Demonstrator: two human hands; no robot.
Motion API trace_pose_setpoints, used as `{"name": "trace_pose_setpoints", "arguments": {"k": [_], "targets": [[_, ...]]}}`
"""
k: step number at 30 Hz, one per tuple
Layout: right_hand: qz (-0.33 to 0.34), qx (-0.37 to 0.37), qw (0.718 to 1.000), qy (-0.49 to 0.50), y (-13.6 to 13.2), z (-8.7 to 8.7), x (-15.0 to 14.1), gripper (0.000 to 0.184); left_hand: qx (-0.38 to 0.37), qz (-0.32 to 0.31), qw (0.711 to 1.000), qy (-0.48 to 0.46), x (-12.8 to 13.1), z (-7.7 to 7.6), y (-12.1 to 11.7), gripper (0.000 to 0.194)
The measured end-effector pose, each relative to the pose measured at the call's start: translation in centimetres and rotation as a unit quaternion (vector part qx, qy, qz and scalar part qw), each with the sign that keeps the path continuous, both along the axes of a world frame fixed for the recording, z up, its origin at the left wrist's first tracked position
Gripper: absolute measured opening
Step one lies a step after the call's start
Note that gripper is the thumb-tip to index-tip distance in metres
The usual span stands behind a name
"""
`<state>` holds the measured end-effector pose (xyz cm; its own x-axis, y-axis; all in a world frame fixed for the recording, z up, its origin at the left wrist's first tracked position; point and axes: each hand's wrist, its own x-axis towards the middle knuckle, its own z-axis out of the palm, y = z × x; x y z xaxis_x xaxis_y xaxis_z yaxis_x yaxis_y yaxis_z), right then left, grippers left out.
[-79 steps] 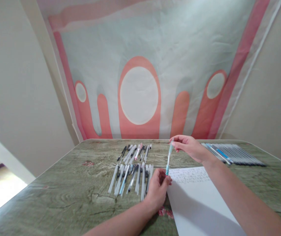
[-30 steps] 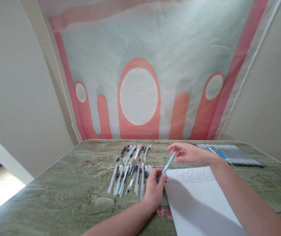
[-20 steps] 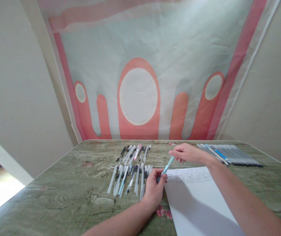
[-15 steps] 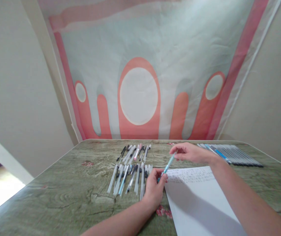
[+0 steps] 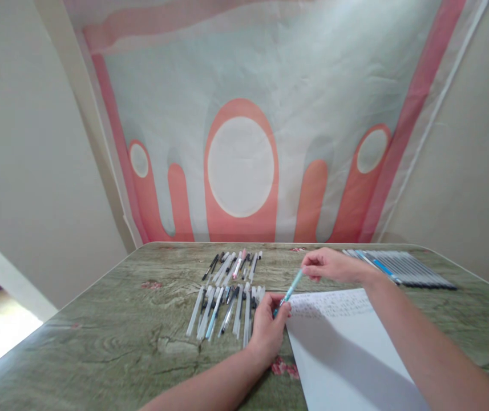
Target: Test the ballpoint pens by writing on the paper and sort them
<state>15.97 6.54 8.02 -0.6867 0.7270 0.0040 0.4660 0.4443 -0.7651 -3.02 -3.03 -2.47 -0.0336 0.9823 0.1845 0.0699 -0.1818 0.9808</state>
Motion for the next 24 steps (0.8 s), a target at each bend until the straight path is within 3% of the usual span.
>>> {"name": "trace_pose_setpoints", "arguments": {"k": [4, 8, 11, 15, 19, 24], "targets": [[-0.017, -0.003, 1.0, 0.0, 0.11, -0.3, -0.31, 0.037, 0.003, 0.001, 1.0, -0.002, -0.06, -0.29, 0.17, 0.021], [0.025, -0.016, 0.998, 0.059, 0.03, -0.43, -0.34, 0.045, 0.003, -0.005, 1.0, -0.002, -0.06, -0.42, 0.21, 0.021], [0.032, -0.023, 0.998, 0.045, -0.22, -0.32, -0.54, 0.033, 0.0, -0.007, 1.0, -0.003, -0.03, -0.36, 0.09, 0.021], [-0.001, -0.018, 1.0, 0.021, -0.49, -0.08, -0.85, 0.034, -0.005, -0.004, 1.0, -0.005, -0.06, -0.18, 0.01, 0.022], [0.028, -0.03, 0.998, 0.048, -0.5, 0.0, -0.77, 0.036, -0.004, 0.003, 1.0, 0.008, -0.21, -0.08, 0.0, 0.022], [0.019, -0.012, 1.0, 0.005, -0.81, 0.25, -0.81, 0.03, 0.004, -0.009, 1.0, 0.018, -0.25, -0.25, -0.13, 0.019]]}}
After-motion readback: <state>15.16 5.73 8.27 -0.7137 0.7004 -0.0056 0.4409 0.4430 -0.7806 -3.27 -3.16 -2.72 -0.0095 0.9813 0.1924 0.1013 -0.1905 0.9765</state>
